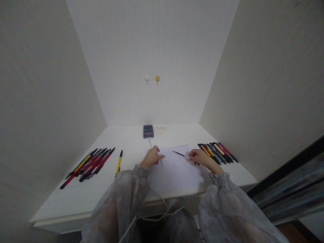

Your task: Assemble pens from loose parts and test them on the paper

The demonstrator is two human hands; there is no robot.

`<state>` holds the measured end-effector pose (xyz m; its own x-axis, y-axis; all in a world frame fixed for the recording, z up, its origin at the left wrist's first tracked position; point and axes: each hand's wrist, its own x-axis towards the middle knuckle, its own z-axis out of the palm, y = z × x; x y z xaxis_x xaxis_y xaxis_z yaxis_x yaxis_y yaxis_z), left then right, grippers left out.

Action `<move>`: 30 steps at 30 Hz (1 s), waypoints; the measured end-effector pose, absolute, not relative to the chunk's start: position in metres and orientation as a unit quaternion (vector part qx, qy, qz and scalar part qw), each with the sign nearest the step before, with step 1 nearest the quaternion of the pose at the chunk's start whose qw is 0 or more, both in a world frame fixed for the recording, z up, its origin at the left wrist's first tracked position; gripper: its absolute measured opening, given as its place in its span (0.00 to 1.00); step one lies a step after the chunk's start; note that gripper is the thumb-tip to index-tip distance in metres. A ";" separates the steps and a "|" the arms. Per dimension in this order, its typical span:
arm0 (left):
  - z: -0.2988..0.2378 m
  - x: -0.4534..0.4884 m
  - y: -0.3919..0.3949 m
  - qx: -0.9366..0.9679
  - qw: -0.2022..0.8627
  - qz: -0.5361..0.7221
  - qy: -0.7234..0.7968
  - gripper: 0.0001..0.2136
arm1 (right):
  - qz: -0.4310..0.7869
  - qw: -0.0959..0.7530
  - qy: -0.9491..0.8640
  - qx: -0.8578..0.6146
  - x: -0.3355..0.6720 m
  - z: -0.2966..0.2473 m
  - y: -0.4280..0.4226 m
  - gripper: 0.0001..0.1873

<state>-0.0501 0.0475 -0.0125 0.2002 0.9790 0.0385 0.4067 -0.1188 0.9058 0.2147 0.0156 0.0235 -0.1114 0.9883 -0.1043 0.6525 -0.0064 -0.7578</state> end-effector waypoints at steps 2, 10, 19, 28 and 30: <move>-0.010 -0.050 0.046 0.658 0.406 0.355 0.525 0.13 | 0.341 0.238 -0.675 -0.610 0.213 0.026 0.014 0.03; -0.006 -0.049 0.050 0.658 0.332 0.437 0.515 0.07 | 0.375 0.264 -0.681 -0.570 0.209 0.033 0.008 0.04; 0.001 -0.022 0.031 0.794 0.334 0.395 0.319 0.16 | 0.408 0.258 -0.669 -0.565 0.192 0.036 -0.002 0.02; -0.025 -0.009 0.043 0.841 0.324 0.341 0.266 0.08 | 0.479 0.248 -0.625 -0.564 0.180 0.011 -0.006 0.03; -0.027 -0.011 0.045 0.842 0.311 0.352 0.265 0.07 | 0.468 0.249 -0.628 -0.570 0.184 0.010 -0.004 0.03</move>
<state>-0.0112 0.0452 -0.0266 0.6125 0.6648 0.4277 0.2274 -0.6664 0.7101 0.1841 -0.0043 0.0104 -0.2261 0.9490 -0.2195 0.4826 -0.0867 -0.8715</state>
